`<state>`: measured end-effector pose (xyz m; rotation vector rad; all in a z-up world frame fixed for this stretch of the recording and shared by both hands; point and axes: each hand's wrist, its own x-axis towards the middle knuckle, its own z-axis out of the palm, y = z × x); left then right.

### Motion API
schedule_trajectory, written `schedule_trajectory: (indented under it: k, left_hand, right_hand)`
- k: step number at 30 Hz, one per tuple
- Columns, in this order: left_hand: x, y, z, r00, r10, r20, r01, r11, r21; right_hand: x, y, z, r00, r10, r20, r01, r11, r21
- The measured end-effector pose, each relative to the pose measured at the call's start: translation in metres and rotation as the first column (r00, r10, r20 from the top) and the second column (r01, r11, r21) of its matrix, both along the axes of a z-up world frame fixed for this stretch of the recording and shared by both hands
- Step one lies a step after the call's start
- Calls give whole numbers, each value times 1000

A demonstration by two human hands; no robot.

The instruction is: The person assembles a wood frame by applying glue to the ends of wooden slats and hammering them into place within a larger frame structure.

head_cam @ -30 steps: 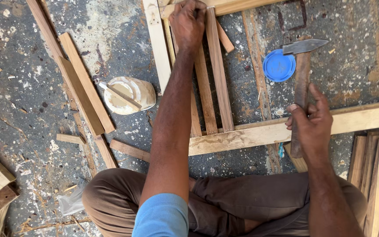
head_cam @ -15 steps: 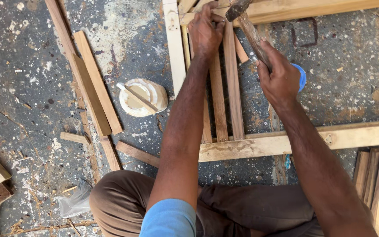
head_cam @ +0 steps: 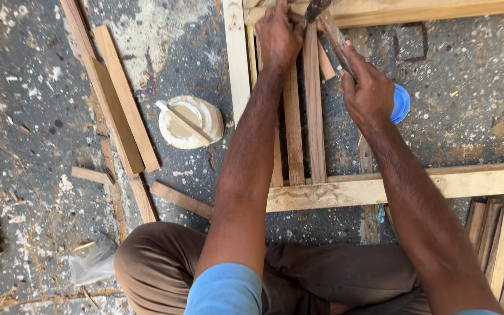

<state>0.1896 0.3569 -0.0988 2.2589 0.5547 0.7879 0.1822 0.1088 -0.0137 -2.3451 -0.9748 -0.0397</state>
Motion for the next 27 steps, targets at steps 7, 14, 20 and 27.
schedule_trajectory:
  k: [7,14,20,27]
  left_hand:
    - [5,2,-17,992,17,124,-22,999,41]
    - [-22,-17,24,980,69,-185,-62,997,45]
    - [-33,-22,33,935,167,-311,-174,985,4]
    - [-31,-24,34,920,165,-357,-189,981,-33]
  right_hand:
    - [-7,-3,8,999,-18,47,24,991,-128]
    - [-12,-5,32,988,43,146,-75,973,219]
    - [-11,6,20,969,69,238,-65,998,-25]
    - [-3,11,4,964,83,252,-136,970,202]
